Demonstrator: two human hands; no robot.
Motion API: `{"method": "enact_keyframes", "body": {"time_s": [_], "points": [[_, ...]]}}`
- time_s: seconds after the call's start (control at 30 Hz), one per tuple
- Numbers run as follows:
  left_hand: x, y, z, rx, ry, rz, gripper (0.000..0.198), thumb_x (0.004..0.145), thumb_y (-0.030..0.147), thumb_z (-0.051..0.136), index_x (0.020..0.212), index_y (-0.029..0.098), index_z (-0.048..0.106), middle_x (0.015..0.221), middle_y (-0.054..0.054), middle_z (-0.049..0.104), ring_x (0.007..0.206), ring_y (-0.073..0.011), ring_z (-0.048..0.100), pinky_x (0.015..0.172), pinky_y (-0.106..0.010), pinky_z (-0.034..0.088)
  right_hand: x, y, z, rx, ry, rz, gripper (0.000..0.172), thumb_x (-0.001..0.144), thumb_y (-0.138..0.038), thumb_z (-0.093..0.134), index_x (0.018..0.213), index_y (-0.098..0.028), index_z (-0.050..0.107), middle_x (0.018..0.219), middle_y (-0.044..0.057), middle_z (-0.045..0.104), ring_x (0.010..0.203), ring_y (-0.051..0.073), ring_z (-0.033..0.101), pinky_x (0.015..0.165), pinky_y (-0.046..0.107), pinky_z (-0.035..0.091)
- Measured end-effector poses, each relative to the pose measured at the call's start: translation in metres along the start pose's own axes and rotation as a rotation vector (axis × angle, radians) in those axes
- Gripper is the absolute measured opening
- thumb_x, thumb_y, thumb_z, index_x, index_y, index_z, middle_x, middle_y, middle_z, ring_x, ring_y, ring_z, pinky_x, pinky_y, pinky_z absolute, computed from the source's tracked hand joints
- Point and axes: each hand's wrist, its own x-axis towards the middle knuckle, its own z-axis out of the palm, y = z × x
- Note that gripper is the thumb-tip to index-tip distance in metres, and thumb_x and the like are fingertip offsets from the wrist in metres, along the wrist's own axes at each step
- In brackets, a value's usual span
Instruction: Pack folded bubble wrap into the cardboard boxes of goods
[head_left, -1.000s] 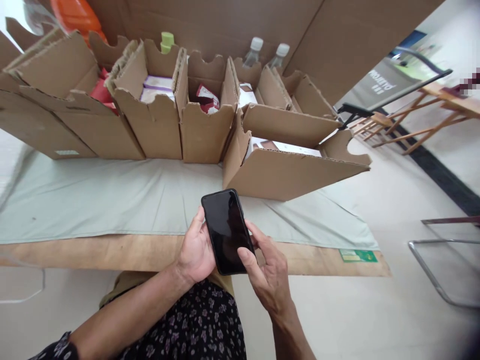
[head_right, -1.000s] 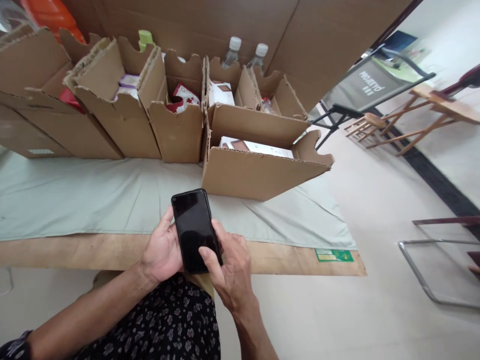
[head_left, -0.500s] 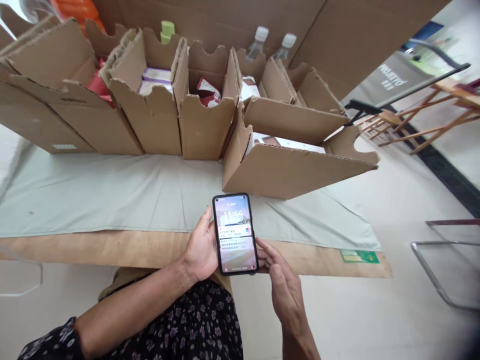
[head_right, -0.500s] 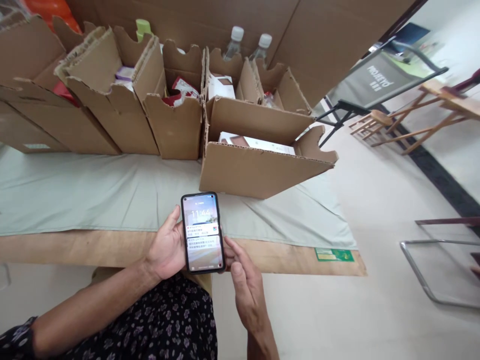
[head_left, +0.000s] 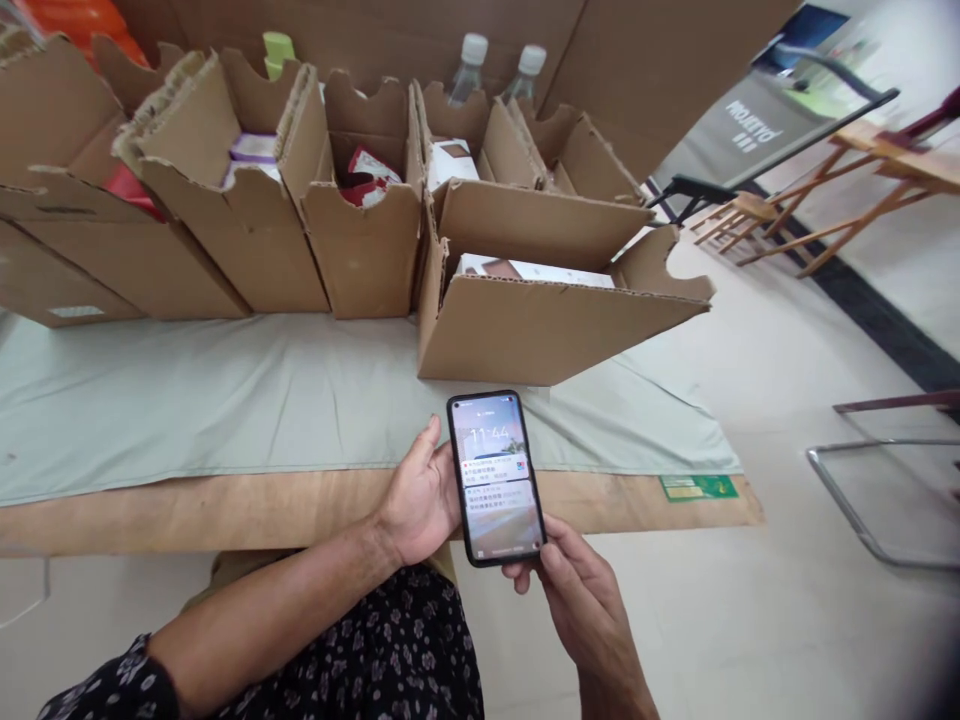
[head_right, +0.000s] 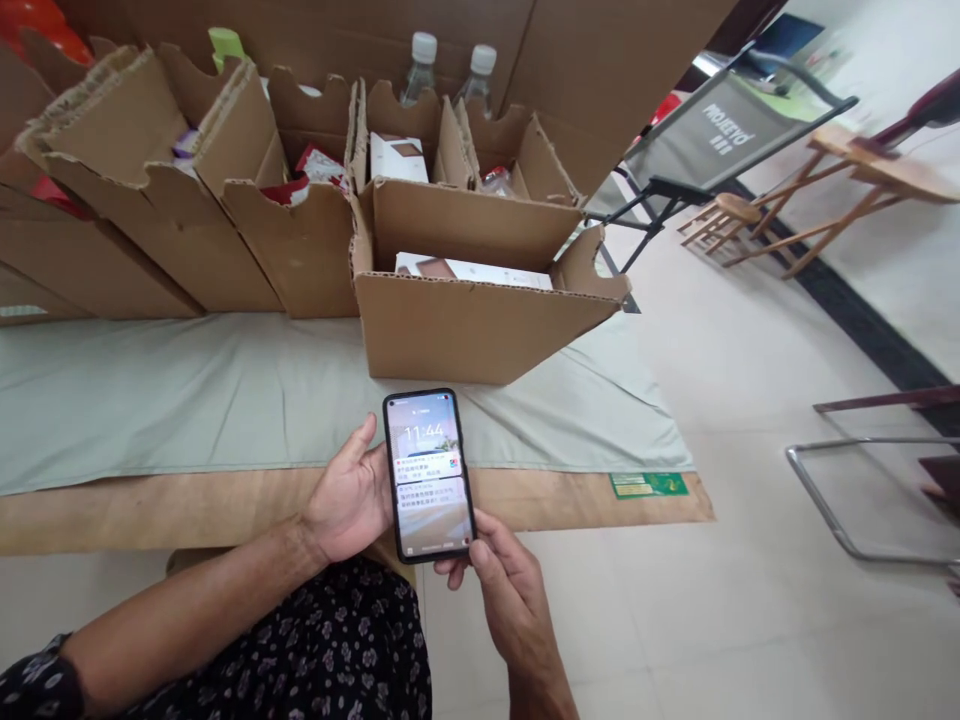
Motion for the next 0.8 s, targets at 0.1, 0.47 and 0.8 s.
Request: {"method": "enact_keyframes", "body": {"time_s": [0.1, 0.47, 0.8], "points": [[0.004, -0.005, -0.010, 0.168, -0.014, 0.103, 0.068, 0.106, 0.064, 0.027, 0.133, 0.015, 0.065, 0.117, -0.016, 0.077, 0.116, -0.0306, 0.070, 0.107, -0.048, 0.048, -0.009, -0.004, -0.023, -0.002, 0.115, -0.019, 0.033, 0.101, -0.044, 0.062, 0.122, -0.021, 0.074, 0.079, 0.008, 0.076, 0.068, 0.018, 0.067, 0.059, 0.029, 0.054], [-0.059, 0.021, -0.069, 1.752, 0.131, 1.011, 0.035, 0.105, 0.024, 0.050, 0.137, 0.025, 0.064, 0.148, -0.007, 0.062, 0.151, -0.0277, 0.040, 0.121, -0.048, 0.038, 0.058, -0.066, -0.151, -0.228, 0.434, -0.001, 0.044, 0.072, -0.056, 0.088, 0.096, -0.022, 0.075, 0.071, 0.004, 0.076, 0.056, 0.018, 0.066, 0.052, 0.029, 0.057], [-0.050, 0.016, -0.089, 2.130, 0.142, 1.094, 0.029, 0.104, 0.024, 0.048, 0.124, 0.019, 0.068, 0.142, -0.013, 0.067, 0.139, -0.0308, 0.055, 0.115, -0.056, 0.044, 0.176, -0.088, -0.196, -0.296, 0.431, -0.028, 0.028, 0.076, -0.041, 0.085, 0.080, -0.021, 0.066, 0.080, 0.006, 0.075, 0.064, 0.018, 0.073, 0.042, 0.023, 0.055]]}}
